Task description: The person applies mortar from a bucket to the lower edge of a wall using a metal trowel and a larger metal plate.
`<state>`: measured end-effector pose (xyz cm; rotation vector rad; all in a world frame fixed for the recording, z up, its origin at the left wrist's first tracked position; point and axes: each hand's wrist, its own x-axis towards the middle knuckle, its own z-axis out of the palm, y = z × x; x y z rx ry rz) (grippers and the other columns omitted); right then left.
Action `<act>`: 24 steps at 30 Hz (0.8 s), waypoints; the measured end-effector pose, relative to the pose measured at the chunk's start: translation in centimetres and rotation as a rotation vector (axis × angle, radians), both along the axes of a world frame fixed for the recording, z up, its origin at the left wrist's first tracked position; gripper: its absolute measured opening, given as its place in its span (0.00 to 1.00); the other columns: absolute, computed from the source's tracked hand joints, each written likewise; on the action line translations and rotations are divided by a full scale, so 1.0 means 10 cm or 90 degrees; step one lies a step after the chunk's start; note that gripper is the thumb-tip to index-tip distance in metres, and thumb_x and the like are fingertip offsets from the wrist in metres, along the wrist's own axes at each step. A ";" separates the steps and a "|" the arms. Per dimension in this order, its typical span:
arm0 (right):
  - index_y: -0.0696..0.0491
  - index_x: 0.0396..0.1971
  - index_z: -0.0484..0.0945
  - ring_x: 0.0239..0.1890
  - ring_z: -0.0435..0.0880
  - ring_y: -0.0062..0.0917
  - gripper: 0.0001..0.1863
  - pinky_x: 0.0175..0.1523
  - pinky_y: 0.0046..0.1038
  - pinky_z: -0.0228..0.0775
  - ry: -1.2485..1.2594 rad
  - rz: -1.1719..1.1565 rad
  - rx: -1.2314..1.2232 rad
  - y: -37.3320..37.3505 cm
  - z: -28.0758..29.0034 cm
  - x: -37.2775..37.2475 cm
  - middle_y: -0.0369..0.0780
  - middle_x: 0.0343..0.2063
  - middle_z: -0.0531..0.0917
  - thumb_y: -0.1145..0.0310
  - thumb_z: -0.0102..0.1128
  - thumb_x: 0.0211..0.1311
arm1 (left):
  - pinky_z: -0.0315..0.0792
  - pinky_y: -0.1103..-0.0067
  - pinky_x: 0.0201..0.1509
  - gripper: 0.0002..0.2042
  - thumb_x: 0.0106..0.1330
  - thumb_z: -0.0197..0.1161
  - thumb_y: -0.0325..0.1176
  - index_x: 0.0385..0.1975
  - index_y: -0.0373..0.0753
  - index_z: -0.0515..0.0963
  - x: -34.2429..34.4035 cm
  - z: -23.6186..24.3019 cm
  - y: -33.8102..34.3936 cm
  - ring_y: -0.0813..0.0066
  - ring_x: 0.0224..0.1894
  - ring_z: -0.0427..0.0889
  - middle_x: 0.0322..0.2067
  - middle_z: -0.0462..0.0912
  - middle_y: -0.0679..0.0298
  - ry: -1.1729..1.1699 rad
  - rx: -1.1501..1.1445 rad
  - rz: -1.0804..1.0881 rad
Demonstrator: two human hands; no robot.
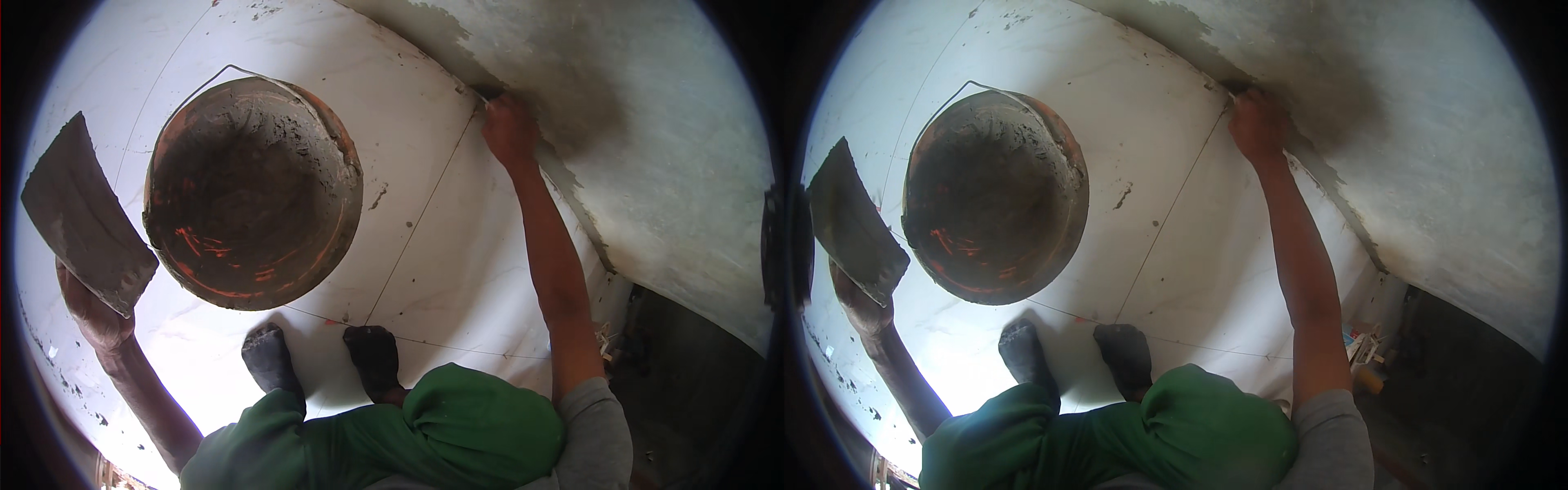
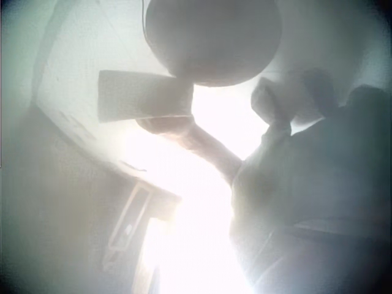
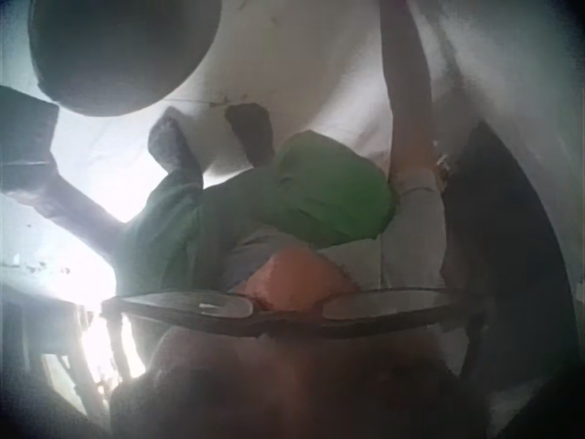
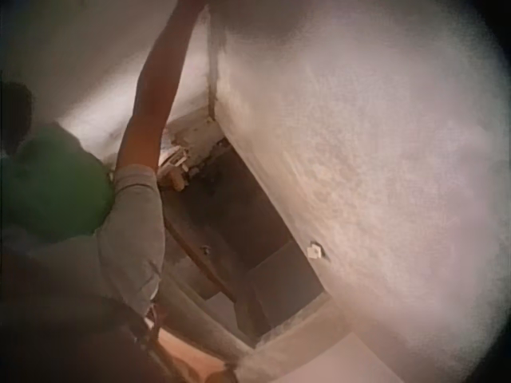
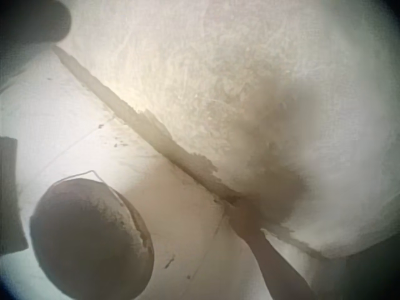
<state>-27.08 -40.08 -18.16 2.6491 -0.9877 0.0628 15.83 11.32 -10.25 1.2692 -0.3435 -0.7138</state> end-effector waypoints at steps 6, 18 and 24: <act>0.50 0.35 0.86 0.49 0.84 0.40 0.06 0.46 0.45 0.80 -0.142 -0.063 0.004 0.10 0.40 0.08 0.40 0.42 0.86 0.68 0.63 0.61 | 0.82 0.67 0.60 0.21 0.80 0.51 0.40 0.65 0.33 0.67 0.06 0.00 0.22 0.62 0.59 0.82 0.58 0.78 0.52 -0.012 0.020 0.030; 0.51 0.27 0.81 0.44 0.84 0.38 0.02 0.43 0.44 0.80 -0.035 0.071 -0.007 -0.02 -0.02 0.50 0.39 0.34 0.81 0.72 0.62 0.58 | 0.82 0.73 0.54 0.21 0.79 0.53 0.42 0.63 0.33 0.70 0.04 -0.03 0.05 0.70 0.49 0.85 0.51 0.82 0.57 -0.016 0.042 0.000; 0.51 0.26 0.81 0.42 0.85 0.37 0.02 0.42 0.44 0.81 -0.072 0.041 0.037 0.20 0.21 0.74 0.39 0.35 0.81 0.73 0.61 0.56 | 0.82 0.73 0.50 0.20 0.78 0.51 0.40 0.63 0.33 0.70 0.10 -0.10 0.22 0.70 0.48 0.85 0.51 0.82 0.57 -0.012 0.058 0.048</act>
